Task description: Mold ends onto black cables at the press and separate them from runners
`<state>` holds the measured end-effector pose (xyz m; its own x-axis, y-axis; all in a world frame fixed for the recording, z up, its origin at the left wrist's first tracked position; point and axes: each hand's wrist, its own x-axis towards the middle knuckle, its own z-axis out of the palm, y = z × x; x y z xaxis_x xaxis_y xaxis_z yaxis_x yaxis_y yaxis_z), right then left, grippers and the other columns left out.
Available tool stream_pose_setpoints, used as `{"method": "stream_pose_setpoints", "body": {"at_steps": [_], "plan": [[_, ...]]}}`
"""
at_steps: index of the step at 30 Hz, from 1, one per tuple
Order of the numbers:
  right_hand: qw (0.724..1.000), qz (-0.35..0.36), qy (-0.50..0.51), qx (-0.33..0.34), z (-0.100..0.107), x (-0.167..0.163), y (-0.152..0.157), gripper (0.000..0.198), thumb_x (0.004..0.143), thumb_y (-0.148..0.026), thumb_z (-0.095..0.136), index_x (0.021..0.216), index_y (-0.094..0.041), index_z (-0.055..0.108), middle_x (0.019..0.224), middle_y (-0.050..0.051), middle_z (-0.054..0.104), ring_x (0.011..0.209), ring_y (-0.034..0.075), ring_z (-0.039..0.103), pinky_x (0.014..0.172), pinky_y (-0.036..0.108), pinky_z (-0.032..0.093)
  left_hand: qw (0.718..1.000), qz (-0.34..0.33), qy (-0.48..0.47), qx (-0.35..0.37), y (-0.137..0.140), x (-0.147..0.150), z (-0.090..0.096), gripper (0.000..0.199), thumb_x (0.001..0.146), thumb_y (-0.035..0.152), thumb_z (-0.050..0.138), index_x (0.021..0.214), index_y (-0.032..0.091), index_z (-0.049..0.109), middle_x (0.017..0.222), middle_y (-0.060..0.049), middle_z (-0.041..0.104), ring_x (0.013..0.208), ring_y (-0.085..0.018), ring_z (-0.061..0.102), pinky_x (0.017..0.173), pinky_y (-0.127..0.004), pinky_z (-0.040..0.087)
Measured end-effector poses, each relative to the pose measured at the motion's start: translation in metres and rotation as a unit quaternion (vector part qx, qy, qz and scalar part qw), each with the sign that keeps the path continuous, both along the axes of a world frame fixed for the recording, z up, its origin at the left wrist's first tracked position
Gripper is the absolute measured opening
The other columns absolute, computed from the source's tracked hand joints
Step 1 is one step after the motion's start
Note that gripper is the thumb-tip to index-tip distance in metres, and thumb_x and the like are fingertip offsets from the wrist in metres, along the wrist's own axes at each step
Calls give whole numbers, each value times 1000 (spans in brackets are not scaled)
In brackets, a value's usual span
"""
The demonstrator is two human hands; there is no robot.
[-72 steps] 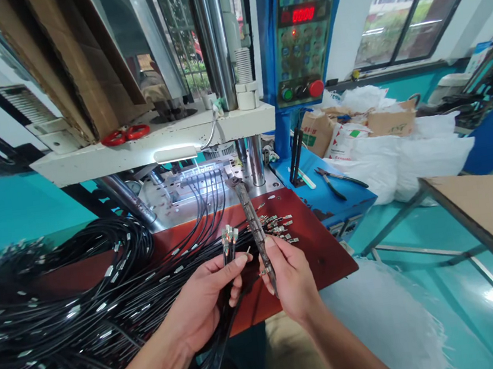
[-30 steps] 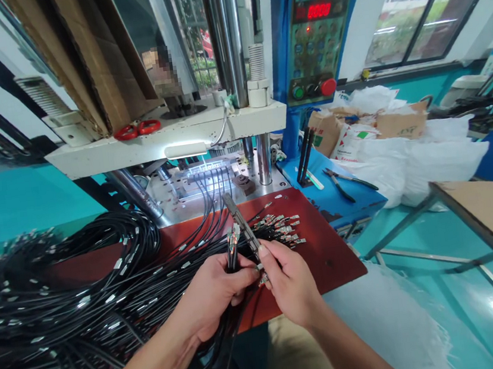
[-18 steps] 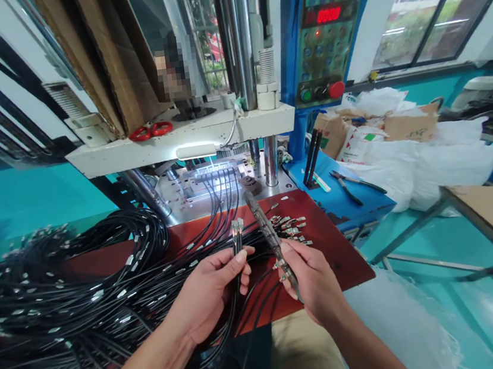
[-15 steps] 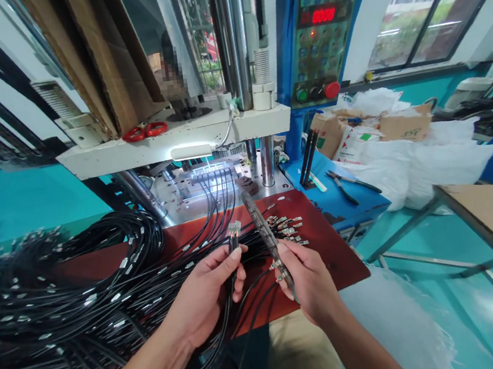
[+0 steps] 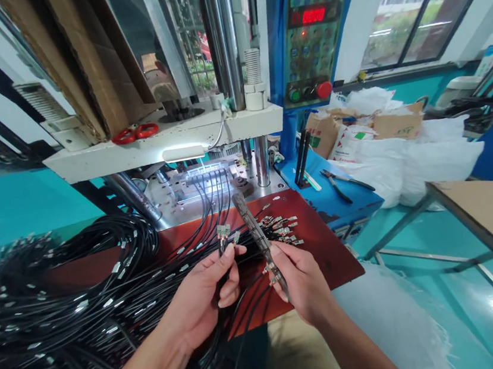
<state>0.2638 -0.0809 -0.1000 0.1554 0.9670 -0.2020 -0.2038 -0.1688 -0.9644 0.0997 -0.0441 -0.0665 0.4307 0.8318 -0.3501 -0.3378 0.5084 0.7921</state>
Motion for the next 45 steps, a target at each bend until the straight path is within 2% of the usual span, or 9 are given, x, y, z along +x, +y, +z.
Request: {"method": "stream_pose_setpoints", "body": {"at_steps": [5,11,19,28,32,34,39,41,45], "plan": [[1000,12,-14,12,2,1,-1,45,89,-51,55,112,-13,63,57,-2,50,42,7,40,35,18,32,999,-16,34,23,-1,1,-4,25,77,34,74,82,11,67,65,1,52,50,-5,40,48,-20,31],[1000,15,-18,5,6,0,-1,46,89,-51,54,115,-13,61,58,-3,50,43,8,40,36,18,32,976,-27,192,104,-4,4,-5,29,74,39,74,82,11,70,64,-1,59,52,-9,43,51,-22,33],[999,22,-38,20,-1,-1,-1,46,90,-52,54,116,-16,63,56,-3,49,42,8,41,35,17,33,907,-37,323,266,-3,2,2,20,77,31,68,64,16,67,67,0,61,58,-12,46,57,-24,32],[997,34,-71,3,7,-4,-2,48,90,-53,52,119,-16,62,57,-4,46,43,8,40,36,19,34,823,-48,429,369,-6,3,8,27,83,26,60,57,18,60,69,0,58,65,-14,53,62,-25,35],[994,40,-106,6,8,-5,-3,49,90,-53,51,118,-16,63,56,-3,47,43,9,41,37,20,34,800,-52,442,402,-6,3,9,25,83,25,59,59,19,62,71,-1,57,69,-16,54,64,-26,34],[993,40,-113,9,8,-6,-3,49,90,-54,50,119,-16,63,56,-3,47,43,10,42,38,20,34,813,-52,433,386,-6,2,8,22,83,26,60,63,19,65,73,-2,60,71,-17,55,67,-26,35],[992,43,-122,9,11,-6,-3,50,89,-56,50,119,-17,63,57,-3,48,45,10,43,39,21,35,912,-87,313,249,0,0,-1,28,83,42,61,80,16,72,79,-5,69,72,-19,58,68,-27,38],[990,45,-134,19,12,-7,-3,50,88,-56,51,118,-17,64,58,-3,49,46,11,43,40,21,37,927,-83,289,224,2,2,-6,33,82,46,61,80,15,72,80,-5,69,71,-18,56,66,-27,38],[985,38,-166,23,7,-7,-4,49,90,-55,50,119,-19,65,63,0,53,49,12,46,40,21,38,932,-60,293,205,3,7,-15,31,81,42,62,77,13,70,75,-4,66,66,-16,53,62,-25,37]]}}
